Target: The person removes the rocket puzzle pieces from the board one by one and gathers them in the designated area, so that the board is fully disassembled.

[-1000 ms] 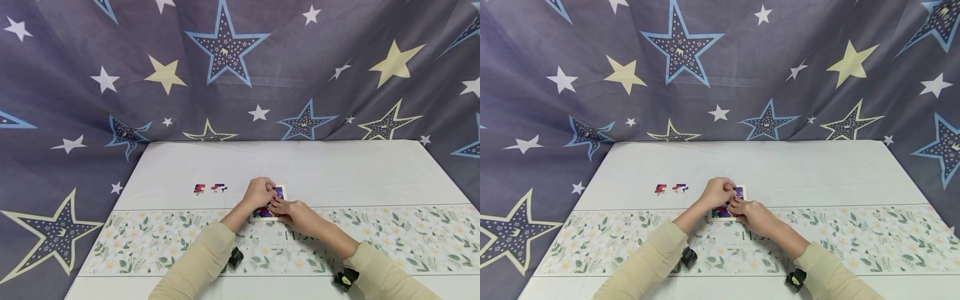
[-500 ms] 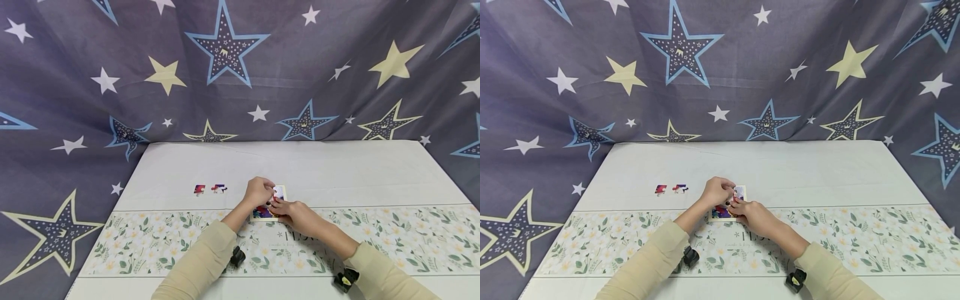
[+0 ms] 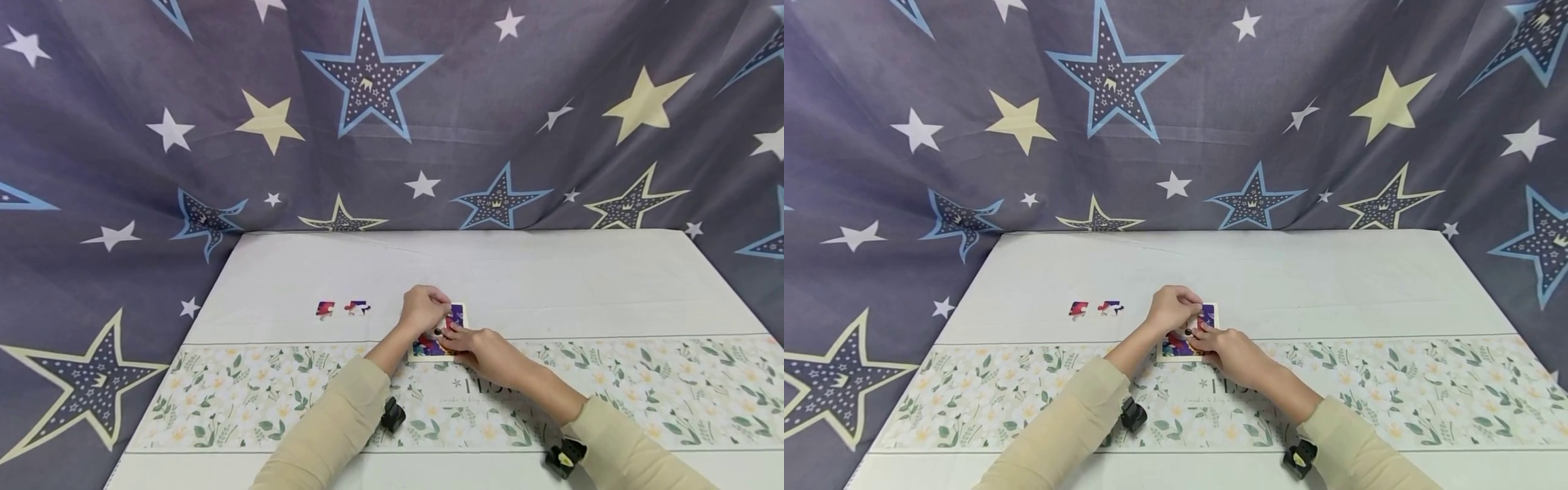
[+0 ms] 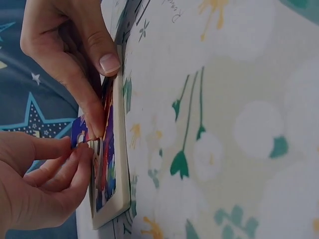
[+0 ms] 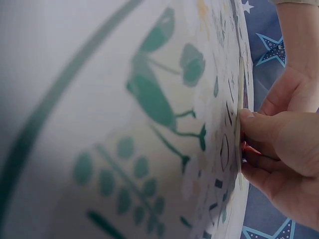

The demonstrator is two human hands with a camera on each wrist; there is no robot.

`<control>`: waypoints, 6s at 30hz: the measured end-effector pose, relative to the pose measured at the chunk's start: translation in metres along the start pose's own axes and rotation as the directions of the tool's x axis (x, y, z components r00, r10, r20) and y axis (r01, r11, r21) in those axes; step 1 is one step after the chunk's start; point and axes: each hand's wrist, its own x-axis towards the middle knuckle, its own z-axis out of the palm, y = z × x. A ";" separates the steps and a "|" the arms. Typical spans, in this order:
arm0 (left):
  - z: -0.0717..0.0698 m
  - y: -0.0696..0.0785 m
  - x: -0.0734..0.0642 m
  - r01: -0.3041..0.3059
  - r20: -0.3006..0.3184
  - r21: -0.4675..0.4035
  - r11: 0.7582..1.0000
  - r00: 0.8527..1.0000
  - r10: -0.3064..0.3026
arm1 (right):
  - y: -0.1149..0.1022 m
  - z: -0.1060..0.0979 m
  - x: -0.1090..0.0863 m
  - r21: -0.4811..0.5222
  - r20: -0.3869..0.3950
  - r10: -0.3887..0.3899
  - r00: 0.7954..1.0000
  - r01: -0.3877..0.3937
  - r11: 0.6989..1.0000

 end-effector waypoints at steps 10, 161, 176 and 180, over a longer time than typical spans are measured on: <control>0.001 -0.001 0.005 0.089 0.021 -0.086 0.992 0.996 -0.088 | -0.001 -0.001 0.001 -0.010 0.009 0.012 1.000 -0.012 1.000; -0.052 -0.036 -0.029 -0.302 0.239 0.287 0.909 0.942 0.238 | -0.002 -0.001 -0.002 0.000 0.009 -0.018 1.000 0.018 1.000; -0.043 -0.032 -0.028 -0.328 0.231 0.433 0.840 0.941 0.248 | -0.004 -0.001 -0.002 0.007 0.004 -0.012 1.000 0.012 1.000; -0.042 -0.030 -0.027 -0.309 0.226 0.430 0.848 0.947 0.230 | -0.004 -0.002 -0.003 0.009 0.005 -0.012 1.000 0.012 1.000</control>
